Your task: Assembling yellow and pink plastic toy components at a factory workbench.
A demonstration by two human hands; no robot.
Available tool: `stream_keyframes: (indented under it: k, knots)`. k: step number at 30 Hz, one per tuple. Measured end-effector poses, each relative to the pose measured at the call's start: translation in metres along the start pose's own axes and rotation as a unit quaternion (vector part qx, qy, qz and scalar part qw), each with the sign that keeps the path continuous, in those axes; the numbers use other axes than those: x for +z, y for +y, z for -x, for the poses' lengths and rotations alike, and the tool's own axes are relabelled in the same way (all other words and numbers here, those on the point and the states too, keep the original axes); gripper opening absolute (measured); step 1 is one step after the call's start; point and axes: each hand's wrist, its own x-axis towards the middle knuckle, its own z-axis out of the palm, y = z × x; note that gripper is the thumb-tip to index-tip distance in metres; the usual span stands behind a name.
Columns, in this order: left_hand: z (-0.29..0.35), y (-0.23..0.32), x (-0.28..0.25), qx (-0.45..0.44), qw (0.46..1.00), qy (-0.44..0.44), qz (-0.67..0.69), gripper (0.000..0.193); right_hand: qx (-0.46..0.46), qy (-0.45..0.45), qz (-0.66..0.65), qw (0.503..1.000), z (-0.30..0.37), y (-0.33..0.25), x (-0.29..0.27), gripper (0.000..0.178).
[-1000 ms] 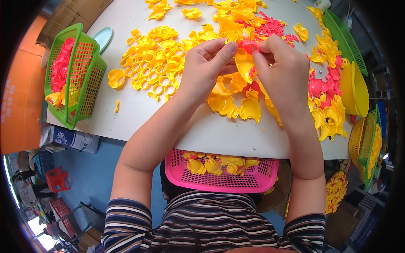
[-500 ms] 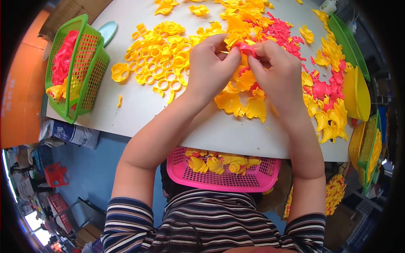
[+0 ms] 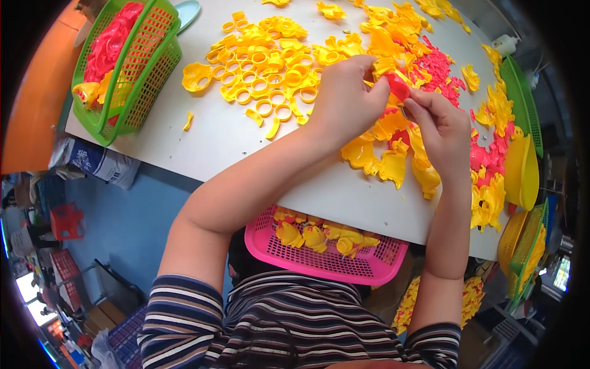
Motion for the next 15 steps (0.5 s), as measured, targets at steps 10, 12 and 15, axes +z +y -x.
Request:
stream_keyframes:
  k: [10, 12, 15]
  knots:
    - [-0.003, -0.009, 0.000, -0.014, 0.997, -0.071, 0.012, 0.018, -0.030, 0.022, 0.078, 0.996, 0.001, -0.020, -0.001, 0.012]
    - [-0.005, -0.008, -0.003, -0.023, 0.995, -0.094, 0.033, 0.020, -0.039, 0.010, 0.083, 0.996, 0.003, -0.018, -0.004, 0.017]
    - [-0.012, -0.004, -0.010, -0.138, 0.965, -0.192, 0.117, 0.028, -0.025, 0.022, 0.069, 0.997, 0.004, -0.015, -0.008, 0.016]
